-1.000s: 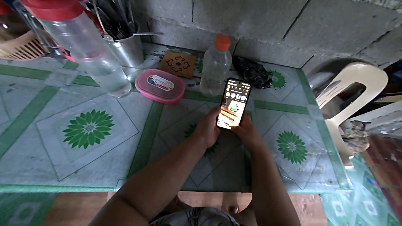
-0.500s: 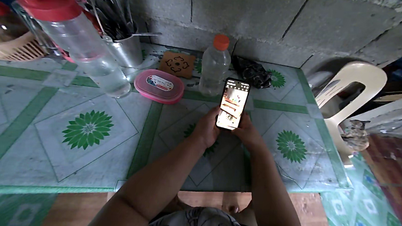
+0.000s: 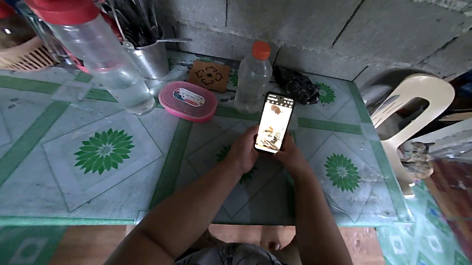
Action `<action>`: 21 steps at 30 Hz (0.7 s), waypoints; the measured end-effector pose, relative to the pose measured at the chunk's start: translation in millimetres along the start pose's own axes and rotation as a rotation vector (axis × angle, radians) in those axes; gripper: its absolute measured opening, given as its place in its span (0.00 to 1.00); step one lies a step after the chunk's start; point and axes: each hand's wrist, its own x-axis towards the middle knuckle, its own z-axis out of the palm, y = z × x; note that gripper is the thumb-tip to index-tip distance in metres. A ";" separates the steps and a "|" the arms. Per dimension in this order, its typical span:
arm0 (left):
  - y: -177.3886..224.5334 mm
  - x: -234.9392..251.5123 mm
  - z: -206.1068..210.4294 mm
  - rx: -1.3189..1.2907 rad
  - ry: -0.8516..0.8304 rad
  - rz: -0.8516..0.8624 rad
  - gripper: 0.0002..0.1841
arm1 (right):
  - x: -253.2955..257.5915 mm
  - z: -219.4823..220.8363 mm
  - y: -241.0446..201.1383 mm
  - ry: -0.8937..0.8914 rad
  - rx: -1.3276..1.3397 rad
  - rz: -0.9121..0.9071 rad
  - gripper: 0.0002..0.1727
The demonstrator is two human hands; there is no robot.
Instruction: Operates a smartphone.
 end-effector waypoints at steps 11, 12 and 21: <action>0.6 1.6 0.1 0.001 0.022 0.006 0.24 | -0.6 -0.4 -4.7 0.007 -0.130 0.004 0.54; 0.4 1.7 -0.4 0.005 0.018 0.007 0.25 | -0.1 -0.6 -4.1 0.003 -0.134 -0.001 0.54; -0.5 2.9 0.2 0.003 0.026 0.010 0.24 | 3.1 -1.3 -0.5 -0.006 -0.140 0.018 0.50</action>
